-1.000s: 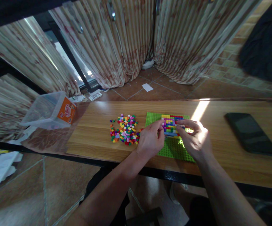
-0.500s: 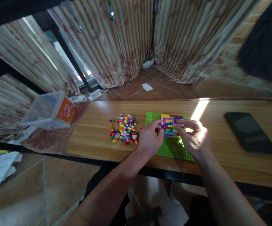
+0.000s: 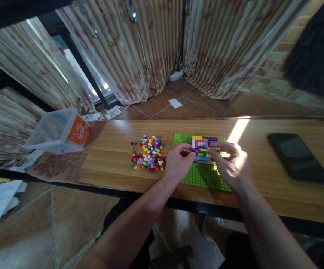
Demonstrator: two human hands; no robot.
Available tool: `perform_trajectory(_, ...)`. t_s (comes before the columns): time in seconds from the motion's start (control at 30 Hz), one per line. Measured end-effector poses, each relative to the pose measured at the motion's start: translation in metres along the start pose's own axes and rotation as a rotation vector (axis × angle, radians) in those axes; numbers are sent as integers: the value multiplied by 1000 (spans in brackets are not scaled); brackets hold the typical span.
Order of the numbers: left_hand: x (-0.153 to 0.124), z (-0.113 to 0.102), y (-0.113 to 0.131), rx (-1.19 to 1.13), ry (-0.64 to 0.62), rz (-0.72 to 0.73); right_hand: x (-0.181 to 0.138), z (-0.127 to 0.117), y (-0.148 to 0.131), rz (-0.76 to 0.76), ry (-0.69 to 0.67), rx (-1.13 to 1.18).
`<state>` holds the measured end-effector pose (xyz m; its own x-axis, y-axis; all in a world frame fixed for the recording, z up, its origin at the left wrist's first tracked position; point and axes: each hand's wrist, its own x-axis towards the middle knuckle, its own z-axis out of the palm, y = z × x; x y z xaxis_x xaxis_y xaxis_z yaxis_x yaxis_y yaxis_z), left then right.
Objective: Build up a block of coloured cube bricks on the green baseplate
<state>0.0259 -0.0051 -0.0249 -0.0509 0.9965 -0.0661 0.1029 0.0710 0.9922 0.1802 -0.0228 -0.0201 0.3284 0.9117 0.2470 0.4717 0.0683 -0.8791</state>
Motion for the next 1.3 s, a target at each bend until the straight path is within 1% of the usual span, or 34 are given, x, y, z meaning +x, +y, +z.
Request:
perform_trajectory(0.1,1,-1,0,-47,-13,-38,0,0,-2,4,-2,8)
perform_trajectory(0.23,1,-2,0,-79,-22,-42,-1,0,-3,33,-4,14)
perform_trajectory(0.63,1,2,-1,-51,-12,-36,-1,2,2,-30,19,-20)
perform_trajectory(1.0,3,5,1,-35,12,-87,-2,1,-5,21,19,-61)
perform_trajectory(1.13,4,6,2,-5,32,-99,-3,2,-6,17,18,-52)
perform_trajectory(1.3,4,5,1,2,24,-100,-3,3,-8,15,32,-54)
